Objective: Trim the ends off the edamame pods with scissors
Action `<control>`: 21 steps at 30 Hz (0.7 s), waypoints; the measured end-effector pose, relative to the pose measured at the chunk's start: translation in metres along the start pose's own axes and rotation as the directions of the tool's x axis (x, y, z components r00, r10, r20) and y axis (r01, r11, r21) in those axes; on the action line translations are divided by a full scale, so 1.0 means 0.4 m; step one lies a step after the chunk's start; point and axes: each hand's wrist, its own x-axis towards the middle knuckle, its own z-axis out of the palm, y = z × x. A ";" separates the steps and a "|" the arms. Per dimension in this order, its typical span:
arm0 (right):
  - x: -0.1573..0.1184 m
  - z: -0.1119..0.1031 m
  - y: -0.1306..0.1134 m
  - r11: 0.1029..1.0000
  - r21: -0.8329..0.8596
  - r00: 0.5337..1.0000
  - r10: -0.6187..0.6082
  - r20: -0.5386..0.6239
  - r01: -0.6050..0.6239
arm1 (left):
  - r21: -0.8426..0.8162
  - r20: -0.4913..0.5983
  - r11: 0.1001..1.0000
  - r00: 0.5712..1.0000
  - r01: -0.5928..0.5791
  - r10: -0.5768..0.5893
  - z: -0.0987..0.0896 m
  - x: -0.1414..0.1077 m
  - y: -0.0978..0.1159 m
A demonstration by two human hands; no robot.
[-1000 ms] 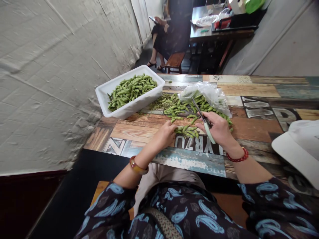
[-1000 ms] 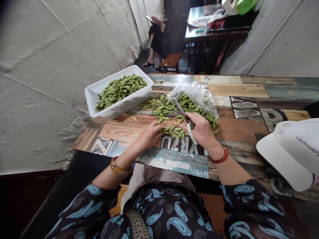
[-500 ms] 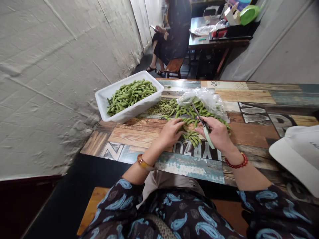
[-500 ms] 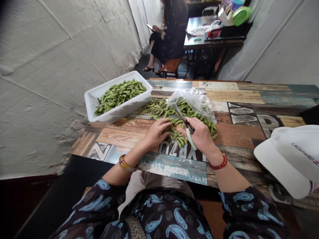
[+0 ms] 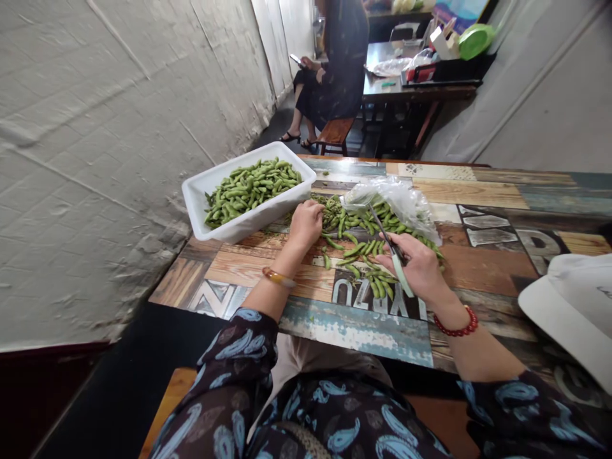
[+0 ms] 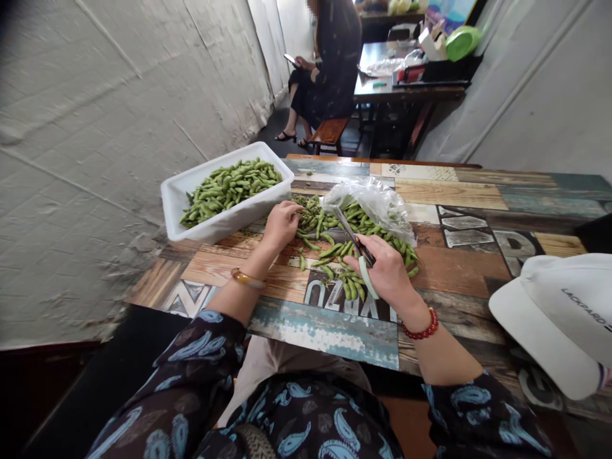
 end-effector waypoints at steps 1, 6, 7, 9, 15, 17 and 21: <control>0.000 0.000 0.000 1.000 -0.003 1.000 -0.002 -0.003 0.002 | 0.040 0.010 0.999 1.000 -0.004 0.004 0.003 0.011 0.001; 0.005 -0.005 -0.002 1.000 -0.007 1.000 0.001 0.010 -0.001 | 0.177 0.040 0.984 0.999 0.022 -0.030 0.011 0.023 0.011; 0.005 -0.006 -0.002 1.000 -0.007 1.000 0.003 0.013 -0.003 | 0.166 0.022 0.986 0.999 0.032 -0.036 0.011 0.019 0.010; 0.005 -0.006 -0.003 1.000 -0.006 1.000 0.009 0.018 -0.009 | 0.070 -0.026 0.997 0.999 0.045 -0.043 0.011 0.009 0.007; 0.000 -0.003 -0.006 1.000 -0.019 0.999 0.020 0.035 -0.020 | -0.810 0.080 0.554 0.972 0.193 -0.222 -0.025 -0.037 0.028; -0.001 -0.002 -0.009 0.999 -0.032 0.999 0.016 0.033 -0.015 | -0.928 0.228 0.248 0.949 0.280 -0.216 -0.046 -0.060 0.048; -0.002 0.001 -0.014 1.000 -0.022 0.999 0.023 0.035 -0.022 | -0.920 0.393 -0.075 0.901 0.386 -0.184 -0.073 -0.092 0.077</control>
